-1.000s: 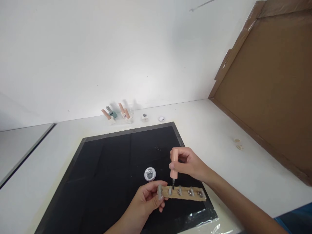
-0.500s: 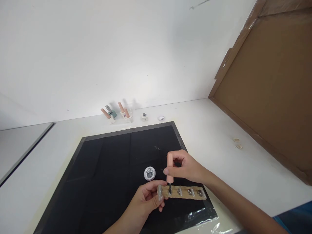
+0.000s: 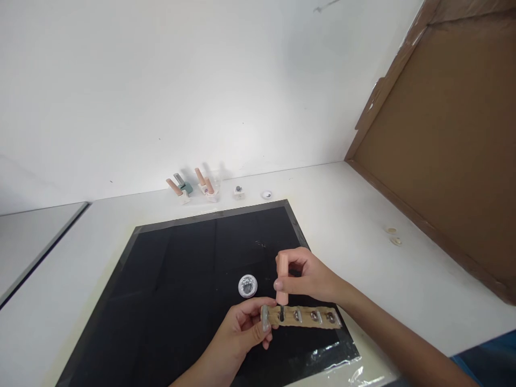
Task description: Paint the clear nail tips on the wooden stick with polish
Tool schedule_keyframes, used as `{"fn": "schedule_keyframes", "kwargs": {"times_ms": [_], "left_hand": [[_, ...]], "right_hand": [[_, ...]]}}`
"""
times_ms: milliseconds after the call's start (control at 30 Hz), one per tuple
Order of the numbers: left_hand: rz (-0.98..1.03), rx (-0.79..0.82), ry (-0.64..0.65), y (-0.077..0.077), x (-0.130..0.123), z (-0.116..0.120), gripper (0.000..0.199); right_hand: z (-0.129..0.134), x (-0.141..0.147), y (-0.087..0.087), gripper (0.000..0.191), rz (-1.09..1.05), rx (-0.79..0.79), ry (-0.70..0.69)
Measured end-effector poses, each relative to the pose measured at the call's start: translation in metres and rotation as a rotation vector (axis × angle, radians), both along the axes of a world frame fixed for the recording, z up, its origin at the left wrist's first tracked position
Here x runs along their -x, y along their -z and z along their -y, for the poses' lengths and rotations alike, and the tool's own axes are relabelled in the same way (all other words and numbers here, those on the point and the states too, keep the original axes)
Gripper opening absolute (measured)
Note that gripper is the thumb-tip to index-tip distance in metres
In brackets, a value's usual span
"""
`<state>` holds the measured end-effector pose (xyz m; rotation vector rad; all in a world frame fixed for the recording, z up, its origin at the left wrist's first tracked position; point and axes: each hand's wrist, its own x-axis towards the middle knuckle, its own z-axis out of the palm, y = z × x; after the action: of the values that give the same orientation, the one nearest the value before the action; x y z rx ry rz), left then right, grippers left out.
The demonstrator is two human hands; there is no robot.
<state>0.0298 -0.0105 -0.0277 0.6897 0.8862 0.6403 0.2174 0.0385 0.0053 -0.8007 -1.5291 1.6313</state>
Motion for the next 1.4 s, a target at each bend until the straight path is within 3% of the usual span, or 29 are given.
{"fn": "schedule_keyframes", "kwargs": {"times_ms": [267,467,633,833,967,1133,1300,1400], "left_hand": [[-0.008,0.011,-0.008,0.0006,0.0016,0.0010,0.041],[-0.025,0.005,0.015,-0.0047,0.0004,0.0000,0.034],[-0.036,0.029,-0.006,-0.0039,0.0003,0.0006,0.038],[-0.043,0.004,0.015,-0.0055,0.0000,0.0011,0.037],[-0.045,0.023,-0.011,-0.0052,0.0010,0.0011,0.039],[-0.047,0.004,0.017,-0.0038,0.0014,-0.0003,0.040],[-0.050,0.010,0.010,-0.0039,0.0016,0.0006,0.040],[-0.043,0.011,0.006,-0.0040,0.0019,0.0016,0.039]], "right_hand": [[0.0002,-0.0001,-0.0017,0.029,0.051,0.002,0.075],[0.0010,0.0005,-0.0013,0.025,0.040,-0.019,-0.006],[0.0010,0.0017,-0.0011,0.029,0.052,-0.030,0.088],[0.0019,0.0012,-0.0020,0.026,0.067,-0.058,0.015],[0.0013,0.0010,-0.0015,0.029,0.058,-0.060,0.100],[0.0008,0.0016,-0.0012,0.027,0.045,-0.065,0.032],[0.0005,0.0016,0.0002,0.030,0.057,-0.045,0.109],[0.0006,0.0011,0.0005,0.029,0.032,-0.061,0.063]]}}
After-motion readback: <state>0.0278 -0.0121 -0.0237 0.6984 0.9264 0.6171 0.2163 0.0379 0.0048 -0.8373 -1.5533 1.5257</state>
